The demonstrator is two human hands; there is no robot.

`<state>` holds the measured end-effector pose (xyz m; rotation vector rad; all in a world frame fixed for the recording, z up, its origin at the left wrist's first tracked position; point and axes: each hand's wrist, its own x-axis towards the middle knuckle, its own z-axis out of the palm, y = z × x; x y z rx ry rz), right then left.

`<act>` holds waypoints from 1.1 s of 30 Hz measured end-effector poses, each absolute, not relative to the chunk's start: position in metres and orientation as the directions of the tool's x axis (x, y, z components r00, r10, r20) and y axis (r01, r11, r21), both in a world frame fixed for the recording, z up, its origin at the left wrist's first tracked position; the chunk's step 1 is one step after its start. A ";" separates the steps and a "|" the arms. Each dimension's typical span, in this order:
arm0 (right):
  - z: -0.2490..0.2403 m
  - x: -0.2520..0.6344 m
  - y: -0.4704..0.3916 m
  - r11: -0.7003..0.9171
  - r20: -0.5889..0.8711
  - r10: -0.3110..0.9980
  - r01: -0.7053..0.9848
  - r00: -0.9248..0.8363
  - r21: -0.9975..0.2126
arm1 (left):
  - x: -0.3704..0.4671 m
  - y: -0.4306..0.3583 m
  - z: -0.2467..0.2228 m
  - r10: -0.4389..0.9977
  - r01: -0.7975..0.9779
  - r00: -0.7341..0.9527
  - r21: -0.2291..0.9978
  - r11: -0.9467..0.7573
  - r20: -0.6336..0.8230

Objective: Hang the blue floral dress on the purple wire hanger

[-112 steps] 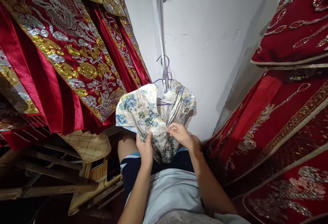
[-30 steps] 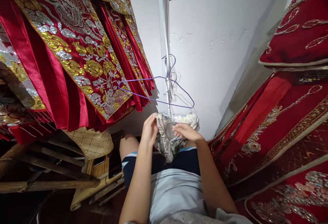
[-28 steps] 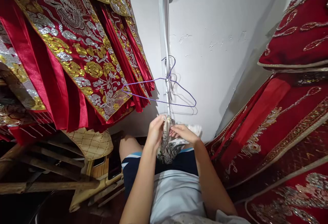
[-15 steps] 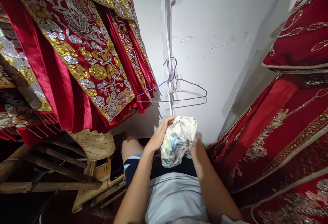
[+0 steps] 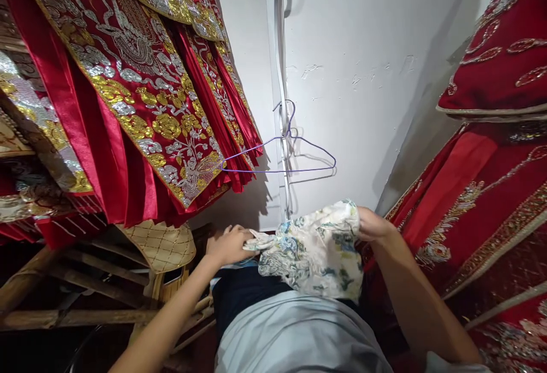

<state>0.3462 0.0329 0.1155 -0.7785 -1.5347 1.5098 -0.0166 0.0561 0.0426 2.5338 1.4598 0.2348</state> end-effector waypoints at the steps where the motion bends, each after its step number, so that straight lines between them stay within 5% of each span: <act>1: 0.121 0.353 0.034 0.084 0.130 0.891 -0.122 -0.434 -0.989 | -0.026 0.060 0.049 0.882 0.840 0.464 0.274 -0.469 0.088; 5: 0.142 0.369 0.054 0.206 0.203 0.917 -0.029 -0.344 -0.978 | -0.046 0.063 0.083 0.878 0.744 0.336 0.475 -0.470 0.342; 10: 0.143 0.347 0.116 0.545 0.597 0.799 0.333 0.073 -0.769 | -0.024 0.043 0.122 0.873 0.480 0.330 0.732 -0.483 0.360; 13: 0.129 0.322 0.159 0.589 0.650 0.733 0.293 0.200 -0.753 | -0.003 0.037 0.126 0.817 0.508 0.378 0.641 -0.576 0.434; 16: 0.113 0.308 0.182 0.447 0.491 0.862 0.268 0.127 -0.854 | 0.004 0.043 0.122 0.748 0.684 0.439 0.354 -0.637 0.498; 20: 0.101 0.318 0.177 0.336 0.395 0.902 0.292 0.173 -0.895 | -0.014 0.061 0.120 0.814 0.862 0.412 0.113 -0.493 0.410; 25: 0.114 0.348 0.145 0.460 0.571 0.789 0.400 0.225 -0.793 | -0.029 0.068 0.119 0.888 0.916 0.330 0.120 -0.384 0.322; 33: 0.127 0.350 0.112 0.435 0.600 0.746 0.472 0.289 -0.767 | 0.005 0.087 0.165 0.778 0.821 0.221 0.319 -0.474 0.588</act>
